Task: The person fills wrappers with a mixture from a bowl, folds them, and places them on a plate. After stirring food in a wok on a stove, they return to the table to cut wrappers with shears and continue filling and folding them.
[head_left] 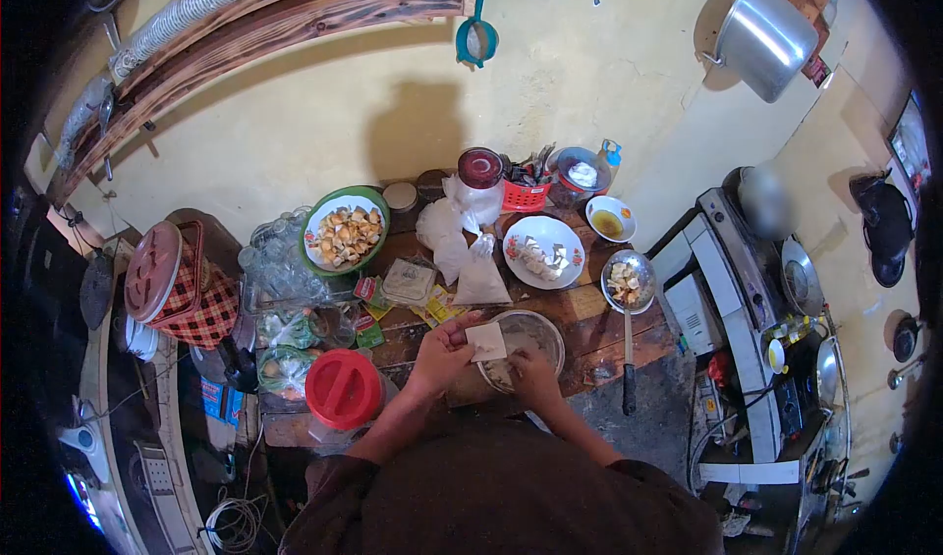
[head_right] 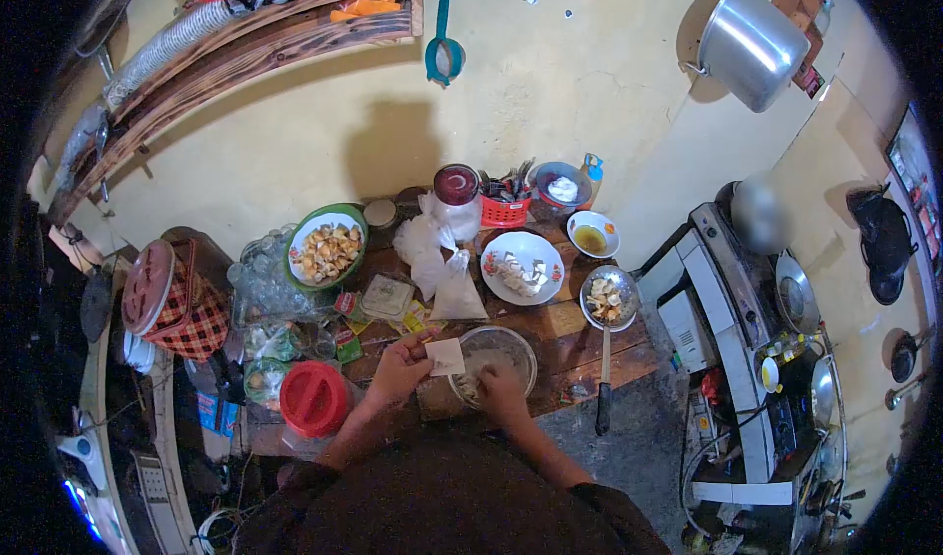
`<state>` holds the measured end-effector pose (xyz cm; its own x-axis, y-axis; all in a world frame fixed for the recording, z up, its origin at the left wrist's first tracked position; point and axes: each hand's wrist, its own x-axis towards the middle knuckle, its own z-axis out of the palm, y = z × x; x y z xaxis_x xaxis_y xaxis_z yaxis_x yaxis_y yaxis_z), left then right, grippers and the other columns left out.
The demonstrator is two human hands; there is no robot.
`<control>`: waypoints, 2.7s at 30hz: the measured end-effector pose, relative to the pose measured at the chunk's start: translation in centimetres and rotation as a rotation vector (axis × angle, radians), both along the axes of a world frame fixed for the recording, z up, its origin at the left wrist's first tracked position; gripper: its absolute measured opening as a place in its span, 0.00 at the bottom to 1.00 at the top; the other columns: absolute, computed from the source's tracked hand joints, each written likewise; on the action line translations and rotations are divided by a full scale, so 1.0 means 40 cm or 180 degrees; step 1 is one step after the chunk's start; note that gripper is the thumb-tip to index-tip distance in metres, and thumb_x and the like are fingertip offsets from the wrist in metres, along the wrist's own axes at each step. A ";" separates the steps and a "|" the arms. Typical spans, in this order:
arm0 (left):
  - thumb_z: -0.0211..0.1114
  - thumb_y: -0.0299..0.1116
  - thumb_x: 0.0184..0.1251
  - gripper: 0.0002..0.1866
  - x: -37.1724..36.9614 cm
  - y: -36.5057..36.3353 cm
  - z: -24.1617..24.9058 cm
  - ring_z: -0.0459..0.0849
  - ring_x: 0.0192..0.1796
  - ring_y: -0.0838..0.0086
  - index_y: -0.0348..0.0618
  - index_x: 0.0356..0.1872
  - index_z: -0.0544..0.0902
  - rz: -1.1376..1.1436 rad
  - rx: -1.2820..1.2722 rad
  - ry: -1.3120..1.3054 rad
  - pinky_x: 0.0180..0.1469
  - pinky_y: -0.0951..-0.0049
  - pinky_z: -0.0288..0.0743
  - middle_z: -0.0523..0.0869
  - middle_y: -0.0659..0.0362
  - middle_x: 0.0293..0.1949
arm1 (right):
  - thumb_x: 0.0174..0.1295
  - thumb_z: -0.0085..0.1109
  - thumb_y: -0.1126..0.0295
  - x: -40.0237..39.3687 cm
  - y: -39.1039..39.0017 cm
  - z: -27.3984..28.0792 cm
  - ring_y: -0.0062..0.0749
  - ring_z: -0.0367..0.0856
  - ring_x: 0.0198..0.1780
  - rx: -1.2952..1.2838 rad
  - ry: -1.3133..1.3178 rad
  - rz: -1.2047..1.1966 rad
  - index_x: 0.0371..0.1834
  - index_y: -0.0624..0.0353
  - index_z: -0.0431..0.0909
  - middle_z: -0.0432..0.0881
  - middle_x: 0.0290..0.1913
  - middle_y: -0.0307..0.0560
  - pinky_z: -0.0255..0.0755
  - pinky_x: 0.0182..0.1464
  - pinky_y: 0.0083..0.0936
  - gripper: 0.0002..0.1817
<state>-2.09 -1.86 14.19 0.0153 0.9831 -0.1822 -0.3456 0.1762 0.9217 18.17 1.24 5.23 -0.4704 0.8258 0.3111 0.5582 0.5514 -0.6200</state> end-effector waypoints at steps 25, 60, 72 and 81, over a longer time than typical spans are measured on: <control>0.48 0.12 0.53 0.40 -0.019 -0.013 0.079 0.80 0.45 0.73 0.49 0.66 0.43 -0.0613 0.0702 0.0342 0.43 0.79 0.74 0.79 0.47 0.47 | 0.45 0.65 0.77 -0.025 0.014 0.269 0.34 0.82 0.37 0.0570 0.0979 0.0782 0.34 0.55 0.82 0.82 0.36 0.43 0.77 0.37 0.25 0.11; 0.67 0.18 0.48 0.13 0.052 -0.045 0.078 0.83 0.36 0.74 0.38 0.36 0.78 0.1116 0.1982 0.1865 0.36 0.75 0.80 0.82 0.55 0.34 | 0.45 0.65 0.81 -0.078 -0.038 0.342 0.36 0.80 0.34 0.1503 0.1628 0.0147 0.31 0.65 0.80 0.80 0.33 0.50 0.75 0.37 0.25 0.08; 0.69 0.18 0.45 0.09 -0.019 -0.075 0.144 0.84 0.36 0.68 0.37 0.30 0.80 0.1108 0.2597 0.2153 0.38 0.72 0.77 0.84 0.54 0.31 | 0.45 0.64 0.83 -0.053 -0.012 0.341 0.35 0.83 0.36 0.1137 0.1952 0.0347 0.36 0.63 0.81 0.82 0.35 0.51 0.77 0.38 0.23 0.13; 0.69 0.21 0.47 0.08 -0.041 -0.088 0.172 0.84 0.38 0.68 0.37 0.30 0.81 0.0332 0.2643 0.1684 0.40 0.72 0.77 0.84 0.54 0.32 | 0.43 0.64 0.82 -0.031 -0.010 0.381 0.35 0.83 0.37 0.0957 0.1956 0.1098 0.34 0.61 0.83 0.82 0.36 0.50 0.77 0.38 0.25 0.12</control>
